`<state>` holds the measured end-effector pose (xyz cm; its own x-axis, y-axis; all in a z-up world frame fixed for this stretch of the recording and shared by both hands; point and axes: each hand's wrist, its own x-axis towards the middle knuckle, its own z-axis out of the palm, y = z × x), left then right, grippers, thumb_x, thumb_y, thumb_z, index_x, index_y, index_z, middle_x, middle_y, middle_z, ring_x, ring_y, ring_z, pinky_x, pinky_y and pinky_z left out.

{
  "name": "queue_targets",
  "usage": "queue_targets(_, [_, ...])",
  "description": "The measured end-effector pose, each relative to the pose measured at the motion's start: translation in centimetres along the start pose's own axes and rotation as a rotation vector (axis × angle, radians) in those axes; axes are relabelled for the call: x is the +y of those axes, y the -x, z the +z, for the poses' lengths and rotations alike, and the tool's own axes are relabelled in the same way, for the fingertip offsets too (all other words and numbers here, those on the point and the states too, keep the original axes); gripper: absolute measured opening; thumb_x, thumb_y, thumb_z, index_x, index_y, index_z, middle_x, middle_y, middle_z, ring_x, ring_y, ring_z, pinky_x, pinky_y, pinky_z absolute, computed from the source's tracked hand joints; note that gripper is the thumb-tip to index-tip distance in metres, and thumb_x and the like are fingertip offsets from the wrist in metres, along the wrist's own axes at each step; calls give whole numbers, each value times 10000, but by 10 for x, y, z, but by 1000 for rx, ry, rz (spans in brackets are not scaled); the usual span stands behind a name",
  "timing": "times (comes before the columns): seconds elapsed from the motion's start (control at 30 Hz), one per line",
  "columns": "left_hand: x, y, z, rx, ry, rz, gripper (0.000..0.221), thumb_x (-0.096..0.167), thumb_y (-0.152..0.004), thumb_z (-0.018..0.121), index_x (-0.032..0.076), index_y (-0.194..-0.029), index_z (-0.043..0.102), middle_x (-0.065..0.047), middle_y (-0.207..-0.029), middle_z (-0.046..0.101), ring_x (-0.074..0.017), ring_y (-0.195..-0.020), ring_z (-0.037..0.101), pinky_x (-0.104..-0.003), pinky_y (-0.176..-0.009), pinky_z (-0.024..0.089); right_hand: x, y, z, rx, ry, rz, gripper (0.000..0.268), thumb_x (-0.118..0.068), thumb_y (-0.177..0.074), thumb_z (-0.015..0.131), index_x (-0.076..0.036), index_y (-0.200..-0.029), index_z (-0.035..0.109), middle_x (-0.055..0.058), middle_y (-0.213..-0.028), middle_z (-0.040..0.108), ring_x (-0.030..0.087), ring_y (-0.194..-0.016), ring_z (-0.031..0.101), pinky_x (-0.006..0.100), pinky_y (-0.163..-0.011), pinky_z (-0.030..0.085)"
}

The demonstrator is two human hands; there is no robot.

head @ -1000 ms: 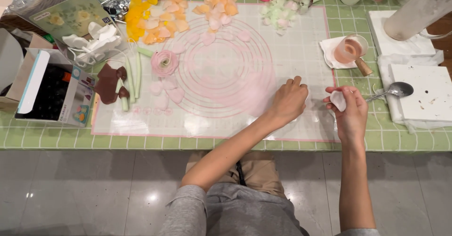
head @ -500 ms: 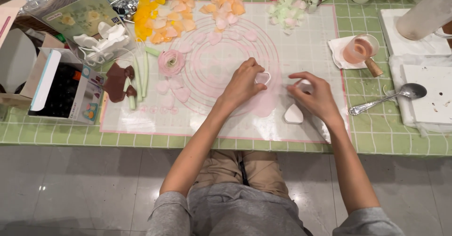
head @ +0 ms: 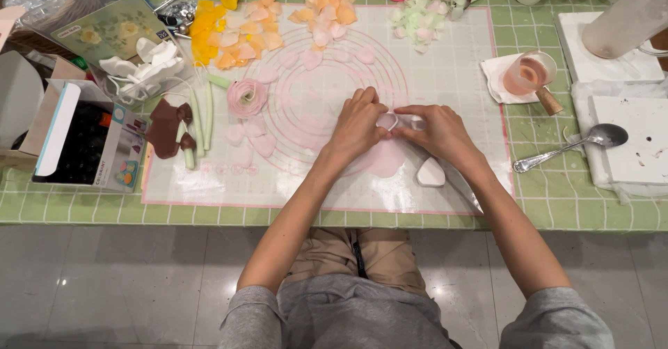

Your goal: Molding small heart-shaped wax pieces using a silicone mold and pink wax sheets.

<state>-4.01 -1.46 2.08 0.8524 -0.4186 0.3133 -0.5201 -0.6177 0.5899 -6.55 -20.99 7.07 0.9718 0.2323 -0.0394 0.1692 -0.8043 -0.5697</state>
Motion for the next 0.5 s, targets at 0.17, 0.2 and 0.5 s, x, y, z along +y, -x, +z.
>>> queue_targets(0.17, [-4,0,2,-17,-12,9,478,128,-617,890,9,-1064,771,-98,-1038,617,-277,-1059,547,-398,-891,437,4,-5,5,-4,57,-4,361,-313,-817,828,-184,-1152,796,150,-720,723,282,-687,695,403,-712,536])
queue_targets(0.2, [-6,0,3,-18,-25,11,478,125,-617,888,14,-1066,770,-88,-1035,620,-273,-1061,547,-398,-888,433,6,-5,7,24,44,-40,347,-311,-814,834,-171,-1130,801,138,-727,726,276,-688,701,401,-704,536])
queue_targets(0.5, [-3,-11,-7,-135,-95,7,382,119,-605,885,36,-966,791,-75,-1024,640,-257,-1052,553,-419,-858,406,10,-19,9,28,13,-13,380,-366,-720,892,-154,-1027,823,109,-794,762,245,-725,734,382,-702,546])
